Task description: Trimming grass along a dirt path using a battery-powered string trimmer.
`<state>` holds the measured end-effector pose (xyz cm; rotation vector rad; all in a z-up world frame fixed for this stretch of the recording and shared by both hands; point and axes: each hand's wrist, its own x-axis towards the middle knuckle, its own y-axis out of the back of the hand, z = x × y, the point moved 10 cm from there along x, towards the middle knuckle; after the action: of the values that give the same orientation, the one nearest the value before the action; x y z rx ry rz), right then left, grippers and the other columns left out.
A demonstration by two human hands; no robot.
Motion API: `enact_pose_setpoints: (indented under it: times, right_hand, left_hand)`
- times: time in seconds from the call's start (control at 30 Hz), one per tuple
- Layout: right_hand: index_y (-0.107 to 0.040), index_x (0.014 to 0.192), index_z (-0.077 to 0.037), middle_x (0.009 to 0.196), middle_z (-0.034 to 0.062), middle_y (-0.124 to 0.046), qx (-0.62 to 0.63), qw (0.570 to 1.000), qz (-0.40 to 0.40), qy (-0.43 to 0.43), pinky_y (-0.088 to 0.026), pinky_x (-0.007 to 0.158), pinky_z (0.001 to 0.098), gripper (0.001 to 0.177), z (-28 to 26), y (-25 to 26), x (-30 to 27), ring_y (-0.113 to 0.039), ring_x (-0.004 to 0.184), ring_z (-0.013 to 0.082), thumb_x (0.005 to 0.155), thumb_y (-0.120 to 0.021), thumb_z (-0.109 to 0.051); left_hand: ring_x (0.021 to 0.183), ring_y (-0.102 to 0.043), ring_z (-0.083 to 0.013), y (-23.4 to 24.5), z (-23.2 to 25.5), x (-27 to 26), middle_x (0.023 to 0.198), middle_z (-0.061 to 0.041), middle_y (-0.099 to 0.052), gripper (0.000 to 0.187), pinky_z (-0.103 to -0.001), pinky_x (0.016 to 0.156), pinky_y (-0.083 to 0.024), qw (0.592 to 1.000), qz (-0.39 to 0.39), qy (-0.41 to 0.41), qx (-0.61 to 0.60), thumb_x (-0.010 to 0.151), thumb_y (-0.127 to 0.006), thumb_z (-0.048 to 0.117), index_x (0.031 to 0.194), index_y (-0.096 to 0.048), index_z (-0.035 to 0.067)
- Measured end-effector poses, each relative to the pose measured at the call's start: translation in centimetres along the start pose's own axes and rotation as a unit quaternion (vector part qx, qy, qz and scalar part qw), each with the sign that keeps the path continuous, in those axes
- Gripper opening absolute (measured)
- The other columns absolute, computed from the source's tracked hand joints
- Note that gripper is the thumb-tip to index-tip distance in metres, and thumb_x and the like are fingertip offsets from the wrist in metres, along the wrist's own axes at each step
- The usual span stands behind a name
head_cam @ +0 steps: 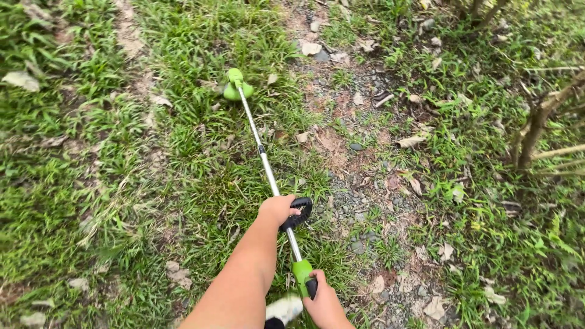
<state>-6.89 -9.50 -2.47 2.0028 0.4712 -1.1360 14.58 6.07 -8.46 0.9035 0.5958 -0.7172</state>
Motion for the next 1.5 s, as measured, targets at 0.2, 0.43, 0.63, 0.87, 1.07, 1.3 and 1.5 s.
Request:
enact_pose_setpoints:
  times: [0.2, 0.43, 0.63, 0.87, 1.07, 1.3, 1.5]
  right_hand:
    - [-0.039, 0.129, -0.025, 0.111, 0.0114, -0.07, -0.052, 0.998, -0.047, 0.011, -0.056, 0.077, 0.0292, 0.051, 0.3, -0.3, 1.1, -0.069, 0.082, 0.0207, 0.089, -0.068, -0.013]
    - [-0.041, 0.126, -0.025, 0.11, 0.0123, -0.067, -0.064, 0.995, -0.064, 0.032, -0.053, 0.072, 0.0298, 0.049, -0.3, 0.6, 0.3, -0.066, 0.078, 0.0183, 0.087, -0.066, -0.008]
    - [-0.044, 0.127, -0.026, 0.124, 0.0167, -0.066, -0.085, 0.993, -0.051, 0.064, -0.065, 0.086, 0.0354, 0.052, -0.2, 0.5, 0.3, -0.076, 0.094, 0.023, 0.085, -0.069, -0.007]
    - [-0.042, 0.125, -0.024, 0.118, 0.0154, -0.067, -0.109, 0.988, -0.065, 0.088, -0.059, 0.083, 0.0354, 0.05, -0.1, 1.2, 0.6, -0.071, 0.09, 0.0233, 0.084, -0.068, -0.01]
    - [-0.042, 0.125, -0.026, 0.117, 0.0151, -0.068, -0.115, 0.989, -0.062, 0.071, -0.058, 0.08, 0.0361, 0.05, 1.3, 2.2, 1.0, -0.071, 0.09, 0.0241, 0.084, -0.067, -0.012]
    - [-0.045, 0.129, -0.017, 0.134, 0.018, -0.062, -0.068, 0.994, -0.059, 0.057, -0.068, 0.1, 0.037, 0.049, -0.3, 2.9, -0.3, -0.074, 0.114, 0.0247, 0.089, -0.065, 0.001]
    - [-0.042, 0.136, -0.022, 0.138, 0.0223, -0.057, -0.07, 0.996, -0.05, 0.023, -0.073, 0.083, 0.0302, 0.055, -2.1, 3.0, 0.4, -0.077, 0.101, 0.0254, 0.091, -0.067, -0.003]
  left_hand:
    - [0.094, -0.068, -0.0267, 0.5, -0.8, -2.6, 0.11, -0.008, -0.068, 0.033, -0.042, 0.081, -0.058, 0.999, 0.008, 0.032, -0.027, 0.101, -0.058, 0.043, 0.122, -0.054, 0.017]
    - [0.081, -0.064, -0.0189, 0.3, -1.9, -5.3, 0.104, -0.005, -0.065, 0.028, -0.036, 0.075, -0.058, 0.993, 0.015, 0.081, -0.083, 0.102, -0.058, 0.042, 0.114, -0.053, 0.017]
    - [0.083, -0.066, -0.0187, -0.8, -3.6, -5.9, 0.101, -0.003, -0.065, 0.025, -0.036, 0.075, -0.059, 0.988, 0.029, 0.11, -0.102, 0.103, -0.057, 0.041, 0.114, -0.053, 0.019]
    - [0.083, -0.066, -0.0199, -1.1, -3.8, -6.2, 0.103, -0.003, -0.066, 0.028, -0.036, 0.073, -0.059, 0.987, 0.048, 0.117, -0.103, 0.102, -0.058, 0.044, 0.114, -0.053, 0.02]
    - [0.074, -0.062, -0.0157, -1.7, -2.5, -5.6, 0.099, -0.003, -0.063, 0.029, -0.031, 0.067, -0.059, 0.987, 0.035, 0.116, -0.102, 0.102, -0.058, 0.044, 0.115, -0.052, 0.018]
    - [0.086, -0.067, -0.0209, -1.4, -1.2, -3.7, 0.105, -0.004, -0.067, 0.031, -0.037, 0.072, -0.058, 0.992, 0.048, 0.084, -0.085, 0.101, -0.059, 0.044, 0.119, -0.053, 0.02]
    - [0.074, -0.061, -0.017, 0.4, -1.7, -2.0, 0.103, -0.006, -0.066, 0.03, -0.032, 0.062, -0.054, 0.995, 0.022, 0.072, -0.062, 0.102, -0.059, 0.043, 0.115, -0.052, 0.017]
